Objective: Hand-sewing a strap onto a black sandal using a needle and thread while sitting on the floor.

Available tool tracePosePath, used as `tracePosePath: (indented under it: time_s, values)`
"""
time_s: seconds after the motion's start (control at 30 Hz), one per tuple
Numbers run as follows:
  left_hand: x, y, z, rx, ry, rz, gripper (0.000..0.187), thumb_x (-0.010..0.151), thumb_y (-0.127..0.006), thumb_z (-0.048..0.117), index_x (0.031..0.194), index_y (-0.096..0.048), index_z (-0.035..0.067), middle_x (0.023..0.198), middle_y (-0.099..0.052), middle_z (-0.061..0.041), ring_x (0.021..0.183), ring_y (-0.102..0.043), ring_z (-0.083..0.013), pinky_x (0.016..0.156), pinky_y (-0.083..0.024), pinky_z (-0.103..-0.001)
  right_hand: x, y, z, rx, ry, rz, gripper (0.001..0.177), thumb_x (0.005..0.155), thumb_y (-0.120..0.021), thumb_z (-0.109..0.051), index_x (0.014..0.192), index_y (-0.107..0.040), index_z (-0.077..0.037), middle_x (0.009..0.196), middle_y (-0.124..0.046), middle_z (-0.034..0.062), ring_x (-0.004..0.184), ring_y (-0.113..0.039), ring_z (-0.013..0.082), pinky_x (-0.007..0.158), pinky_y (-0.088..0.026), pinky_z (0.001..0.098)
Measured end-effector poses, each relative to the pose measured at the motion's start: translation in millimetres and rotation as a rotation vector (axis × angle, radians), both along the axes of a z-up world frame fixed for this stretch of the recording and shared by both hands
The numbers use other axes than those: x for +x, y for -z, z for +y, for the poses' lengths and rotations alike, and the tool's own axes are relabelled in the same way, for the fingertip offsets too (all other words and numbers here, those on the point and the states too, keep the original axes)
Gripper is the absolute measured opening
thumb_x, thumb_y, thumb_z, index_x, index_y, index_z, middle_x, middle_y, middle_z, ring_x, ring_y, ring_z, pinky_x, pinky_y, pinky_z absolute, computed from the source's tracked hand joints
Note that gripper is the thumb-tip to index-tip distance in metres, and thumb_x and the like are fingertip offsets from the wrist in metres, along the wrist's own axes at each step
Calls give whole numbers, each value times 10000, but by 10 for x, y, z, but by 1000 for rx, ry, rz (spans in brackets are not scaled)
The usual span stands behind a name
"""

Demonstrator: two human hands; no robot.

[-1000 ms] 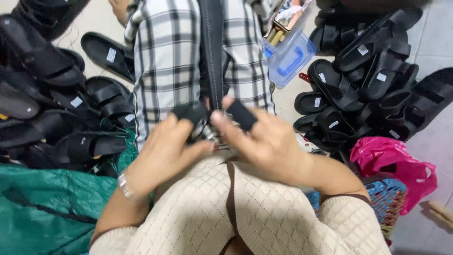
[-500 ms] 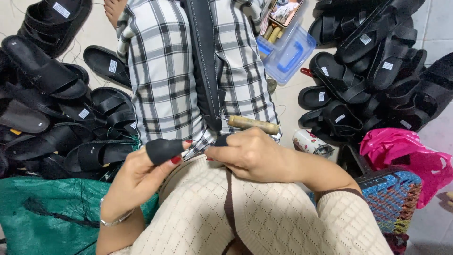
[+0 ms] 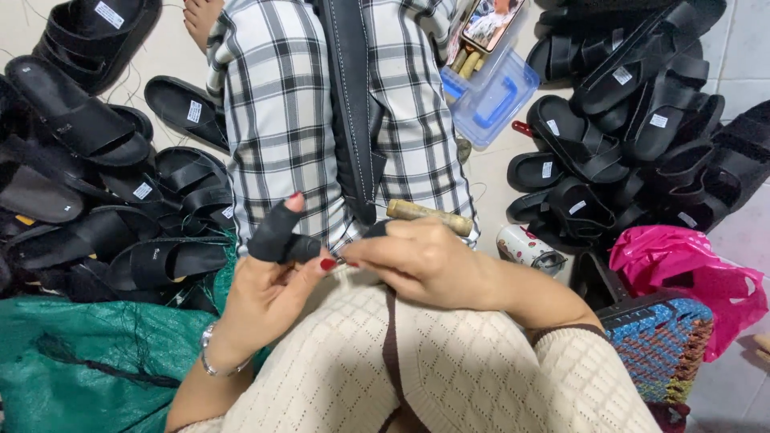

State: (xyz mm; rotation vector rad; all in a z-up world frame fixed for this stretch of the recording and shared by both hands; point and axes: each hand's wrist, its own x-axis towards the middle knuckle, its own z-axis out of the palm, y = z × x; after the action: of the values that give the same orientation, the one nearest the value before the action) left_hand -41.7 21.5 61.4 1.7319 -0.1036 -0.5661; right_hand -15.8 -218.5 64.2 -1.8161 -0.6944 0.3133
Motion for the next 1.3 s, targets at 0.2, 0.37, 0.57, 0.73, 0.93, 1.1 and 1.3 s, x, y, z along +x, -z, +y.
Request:
tracePosePath:
  time_s: [0.2, 0.37, 0.57, 0.73, 0.93, 1.1, 1.3]
  values:
    - [-18, 47, -56, 65, -149, -87, 680, 952, -628, -8, 1555, -315, 10, 884, -694, 20, 595, -454, -39, 555, -396, -162, 63, -222, -65, -213, 243, -89, 308, 794, -732, 70, 1088, -748, -21, 670, -608, 12, 542, -417, 130, 494, -365, 259]
    - [2, 35, -135, 55, -91, -178, 713, 933, -692, -11, 1541, -320, 19, 864, -718, 14, 595, -499, -55, 573, -454, -185, 108, -320, 11, -209, 195, 66, 484, 804, -613, 176, 1252, -654, -3, 1325, -642, 177, 853, -641, 181, 735, -531, 274]
    - [-15, 18, -22, -83, 129, -197, 687, 936, -698, 43, 1522, -339, 12, 837, -688, -5, 575, -500, -85, 512, -435, -241, 149, -148, 26, -132, -70, 203, 501, 976, -628, -121, 1450, -500, -23, 760, -564, 12, 680, -490, 142, 651, -432, 262]
    - [87, -36, 153, -4, 185, -137, 516, 863, -715, 57, 1357, -566, 38, 819, -735, -31, 545, -568, -92, 494, -468, -234, 184, -194, 13, -67, -3, 145, 107, 886, -671, -27, 980, -721, -20, 701, -657, 42, 567, -540, 157, 566, -438, 289]
    - [232, -215, 421, 98, 317, -39, 217, 770, -732, 68, 979, -789, 71, 759, -748, -25, 541, -620, -128, 509, -487, -251, 152, -238, -101, -88, 59, -53, 135, 850, -723, -13, 982, -718, 16, 642, -585, 22, 511, -459, 121, 473, -368, 261]
    - [170, -55, 388, -534, 423, -40, 174, 829, -676, 24, 981, -751, 63, 1293, -610, -172, 1128, -630, -295, 1004, -536, -416, 84, -199, 4, -90, -11, -109, 84, 892, -711, -56, 967, -702, -20, 662, -546, 12, 538, -467, 130, 481, -355, 294]
    - [24, 90, 218, -655, -113, 205, 94, 847, -691, 9, 937, -709, 27, 1027, -694, -211, 811, -667, -189, 733, -583, -255, 81, -62, -46, -479, 55, -389, 390, 866, -824, -253, 1170, -641, -93, 1037, -563, 76, 936, -608, 235, 743, -461, 357]
